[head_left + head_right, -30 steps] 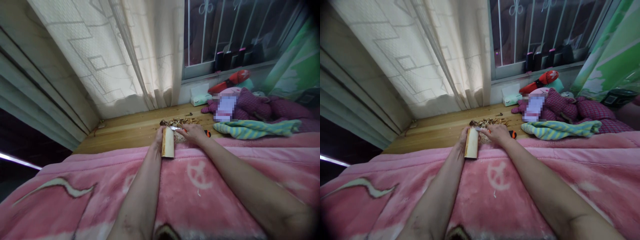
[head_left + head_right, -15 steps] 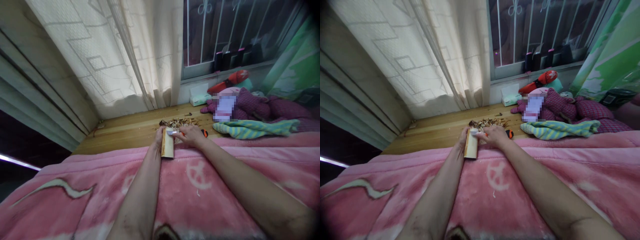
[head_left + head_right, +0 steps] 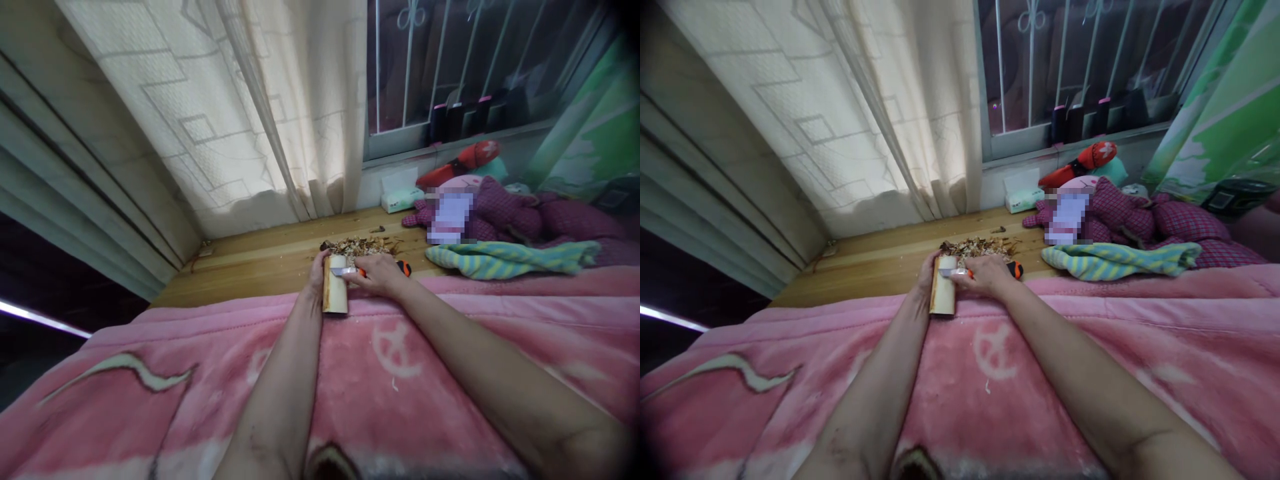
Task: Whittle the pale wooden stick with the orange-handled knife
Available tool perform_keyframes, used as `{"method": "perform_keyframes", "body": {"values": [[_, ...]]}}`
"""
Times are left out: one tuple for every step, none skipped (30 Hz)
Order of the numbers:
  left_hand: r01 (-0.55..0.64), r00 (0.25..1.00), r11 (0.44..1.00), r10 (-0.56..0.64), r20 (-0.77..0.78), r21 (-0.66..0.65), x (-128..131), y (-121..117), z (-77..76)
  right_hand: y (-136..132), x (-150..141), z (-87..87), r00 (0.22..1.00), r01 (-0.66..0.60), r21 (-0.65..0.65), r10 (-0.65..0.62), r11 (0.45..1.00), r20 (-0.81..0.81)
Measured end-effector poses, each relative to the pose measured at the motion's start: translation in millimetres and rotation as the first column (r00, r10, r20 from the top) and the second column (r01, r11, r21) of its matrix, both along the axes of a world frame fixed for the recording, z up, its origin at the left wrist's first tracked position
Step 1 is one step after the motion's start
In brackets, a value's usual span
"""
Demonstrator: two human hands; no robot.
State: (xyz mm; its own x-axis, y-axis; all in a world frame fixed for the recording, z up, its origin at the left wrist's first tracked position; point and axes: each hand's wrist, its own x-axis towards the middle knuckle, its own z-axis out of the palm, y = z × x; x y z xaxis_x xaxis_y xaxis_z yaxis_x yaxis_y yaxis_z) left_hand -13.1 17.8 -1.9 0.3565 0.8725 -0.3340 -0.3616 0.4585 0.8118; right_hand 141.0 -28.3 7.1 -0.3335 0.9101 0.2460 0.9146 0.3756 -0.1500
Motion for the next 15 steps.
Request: {"method": "perform_keyframes", "body": {"values": [[-0.008,1.0,1.0,0.008,0.005,-0.002,0,-1,1.2,0,1,0.2,1.0,0.013,-0.014,-0.013,1.0,-0.011],[-0.008,1.0,1.0,0.008,0.005,-0.006,-1,-3,2.5,1,3,0.1,0.999,0.034,-0.026,-0.034,0.999,-0.026],[-0.001,1.0,1.0,0.001,0.001,-0.011,-1,-5,3.8,2,5,-0.1,0.997,0.059,-0.034,-0.06,0.998,-0.042],[0.014,1.0,1.0,-0.014,-0.006,-0.022,-2,-8,4.9,3,8,-0.6,0.994,0.084,-0.038,-0.087,0.996,-0.062],[0.036,0.999,0.999,-0.036,-0.014,-0.036,-3,-10,5.6,4,11,-1.3,0.991,0.106,-0.04,-0.109,0.994,-0.083],[0.058,0.998,0.997,-0.059,-0.021,-0.051,-4,-12,5.8,5,13,-2.3,0.986,0.127,-0.041,-0.131,0.991,-0.103],[0.08,0.996,0.995,-0.082,-0.024,-0.065,-6,-14,5.5,6,15,-3.6,0.981,0.143,-0.041,-0.147,0.989,-0.123],[0.101,0.994,0.992,-0.103,-0.024,-0.077,-7,-15,4.7,7,17,-5.1,0.977,0.153,-0.038,-0.157,0.987,-0.144],[0.123,0.992,0.989,-0.125,-0.02,-0.084,-9,-16,3.5,8,19,-6.9,0.972,0.161,-0.031,-0.164,0.986,-0.166],[0.145,0.989,0.986,-0.147,-0.016,-0.081,-10,-17,2.2,9,20,-8.8,0.968,0.164,-0.02,-0.164,0.986,-0.188],[0.169,0.985,0.983,-0.17,-0.014,-0.067,-12,-18,1.0,10,21,-10.7,0.965,0.161,-0.002,-0.158,0.987,-0.209],[0.198,0.98,0.979,-0.199,-0.013,-0.044,-13,-18,-0.1,11,22,-12.5,0.964,0.148,0.018,-0.14,0.989,-0.227],[0.23,0.973,0.973,-0.23,-0.015,-0.014,-15,-18,-0.8,11,24,-14.2,0.964,0.127,0.038,-0.114,0.991,-0.241],[0.26,0.966,0.965,-0.259,-0.017,0.023,-16,-19,-1.0,12,24,-15.5,0.965,0.103,0.054,-0.086,0.993,-0.248],[0.284,0.959,0.957,-0.283,-0.022,0.06,-17,-19,-0.9,12,25,-16.5,0.966,0.081,0.064,-0.062,0.995,-0.251]]}}
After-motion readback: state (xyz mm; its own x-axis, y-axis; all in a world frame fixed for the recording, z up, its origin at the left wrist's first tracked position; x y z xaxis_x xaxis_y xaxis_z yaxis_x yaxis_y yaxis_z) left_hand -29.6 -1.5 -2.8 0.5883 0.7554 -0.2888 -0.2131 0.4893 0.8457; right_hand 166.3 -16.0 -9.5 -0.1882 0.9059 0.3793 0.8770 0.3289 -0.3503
